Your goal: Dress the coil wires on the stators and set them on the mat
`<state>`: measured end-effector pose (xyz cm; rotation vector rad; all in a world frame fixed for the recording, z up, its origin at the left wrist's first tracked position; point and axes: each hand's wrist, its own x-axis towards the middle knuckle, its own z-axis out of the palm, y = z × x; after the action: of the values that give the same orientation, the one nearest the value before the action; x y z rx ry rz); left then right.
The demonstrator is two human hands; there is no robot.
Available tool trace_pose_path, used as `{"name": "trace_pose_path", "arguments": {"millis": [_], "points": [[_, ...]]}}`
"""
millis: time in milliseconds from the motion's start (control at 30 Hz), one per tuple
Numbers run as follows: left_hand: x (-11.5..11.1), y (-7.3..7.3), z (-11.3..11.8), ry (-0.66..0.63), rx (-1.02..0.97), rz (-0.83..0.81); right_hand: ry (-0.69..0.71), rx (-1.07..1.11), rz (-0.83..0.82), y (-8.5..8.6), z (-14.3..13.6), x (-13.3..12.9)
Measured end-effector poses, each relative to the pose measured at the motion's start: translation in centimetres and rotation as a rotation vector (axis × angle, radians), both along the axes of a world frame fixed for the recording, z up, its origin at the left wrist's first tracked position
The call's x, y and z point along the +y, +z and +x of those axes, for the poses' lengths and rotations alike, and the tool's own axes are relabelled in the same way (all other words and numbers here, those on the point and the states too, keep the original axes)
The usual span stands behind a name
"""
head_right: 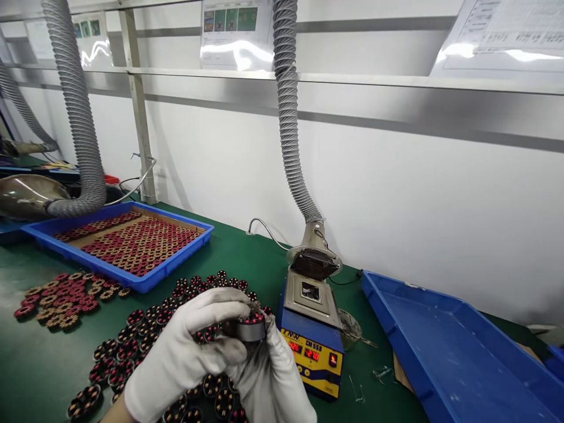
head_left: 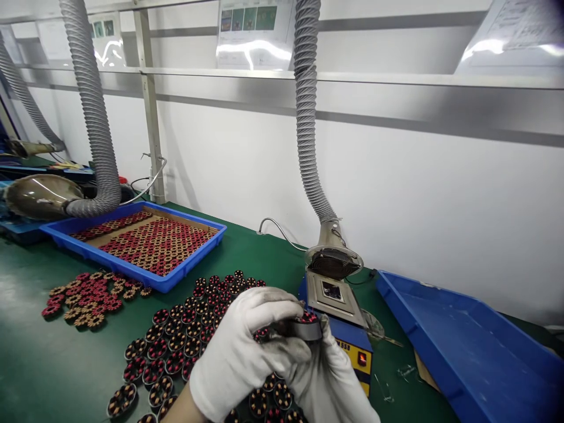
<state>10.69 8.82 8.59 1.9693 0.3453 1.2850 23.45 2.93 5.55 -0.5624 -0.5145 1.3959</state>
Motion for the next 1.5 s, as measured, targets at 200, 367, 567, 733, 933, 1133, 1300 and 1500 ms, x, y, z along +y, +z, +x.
{"name": "trace_pose_path", "arguments": {"millis": [200,367,567,733,933,1133,1300,1500], "points": [[0.2,-0.6,0.5,0.098,-0.004,0.175,0.005,0.030,0.048,0.8,-0.8,0.3],[0.2,-0.6,0.3,-0.006,-0.012,0.024,0.038,0.042,0.042,1.0,-0.5,-0.2],[0.1,-0.4,0.2,-0.117,-0.129,-0.320,0.173,0.124,0.061,1.1,-0.9,-0.4],[0.2,-1.2,1.0,-0.033,-0.311,-0.434,0.128,0.066,0.018,0.9,-0.9,-0.5],[-0.3,-0.1,0.4,0.090,-0.152,-0.300,0.117,0.087,0.018,1.1,-1.0,-0.6],[-1.0,0.6,0.4,-0.062,-0.041,-0.318,0.058,0.203,0.072,0.6,-1.1,-0.2],[-0.2,-0.2,0.3,-0.042,-0.071,-0.228,0.125,0.217,0.072,0.5,-1.2,-0.1],[0.2,-0.5,-0.1,0.075,-0.264,-0.314,0.189,0.082,0.031,0.9,-1.3,-0.5]]}}
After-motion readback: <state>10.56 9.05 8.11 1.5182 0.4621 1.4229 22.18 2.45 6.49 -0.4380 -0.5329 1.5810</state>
